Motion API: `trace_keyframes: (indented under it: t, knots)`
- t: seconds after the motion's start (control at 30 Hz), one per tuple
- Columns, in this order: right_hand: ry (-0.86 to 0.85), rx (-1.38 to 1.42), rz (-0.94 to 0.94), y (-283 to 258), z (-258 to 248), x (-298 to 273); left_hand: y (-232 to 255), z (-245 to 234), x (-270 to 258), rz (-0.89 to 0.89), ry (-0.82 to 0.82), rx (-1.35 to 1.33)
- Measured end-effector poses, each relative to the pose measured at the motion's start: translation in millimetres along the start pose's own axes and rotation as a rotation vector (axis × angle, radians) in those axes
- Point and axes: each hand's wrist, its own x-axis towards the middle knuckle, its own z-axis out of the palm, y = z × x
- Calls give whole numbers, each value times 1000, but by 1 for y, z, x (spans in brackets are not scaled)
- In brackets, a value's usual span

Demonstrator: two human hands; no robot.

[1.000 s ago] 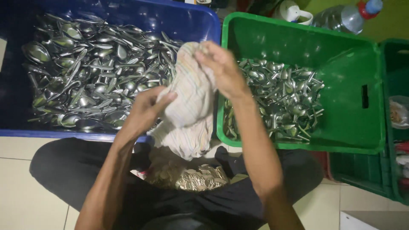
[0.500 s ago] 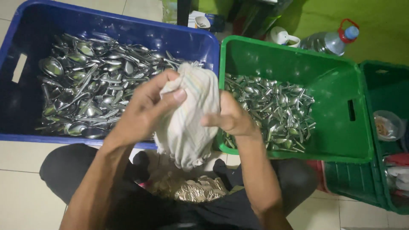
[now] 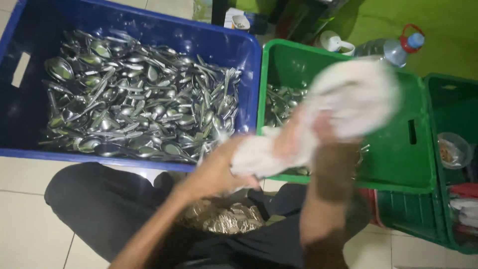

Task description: Wiping metal spoons with a cloth and transferring them between bins.

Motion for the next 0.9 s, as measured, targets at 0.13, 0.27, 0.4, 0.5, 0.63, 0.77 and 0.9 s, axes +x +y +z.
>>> trace_keyframes:
  t: [0.13, 0.27, 0.4, 0.5, 0.63, 0.77, 0.9]
  knots:
    - [146, 1210, 795, -77, -6, 38, -70, 83, -9, 195, 14, 102]
    - [140, 765, 993, -24, 27, 50, -41, 93, -9, 281, 26, 7]
    - [441, 658, 1212, 50, 113, -6, -51, 59, -5, 291, 169, 319]
    - [392, 553, 1213, 87, 180, -88, -53, 10, -25, -20, 87, 458]
    - [83, 153, 1397, 89, 228, -158, -92, -79, -12, -132, 290, 661]
    - [-180, -183, 1066, 80, 227, -155, -111, -149, 17, -328, 228, 908]
    - [-189, -254, 1054, 92, 230, -159, -180, -161, 69, -94, 42, 1136]
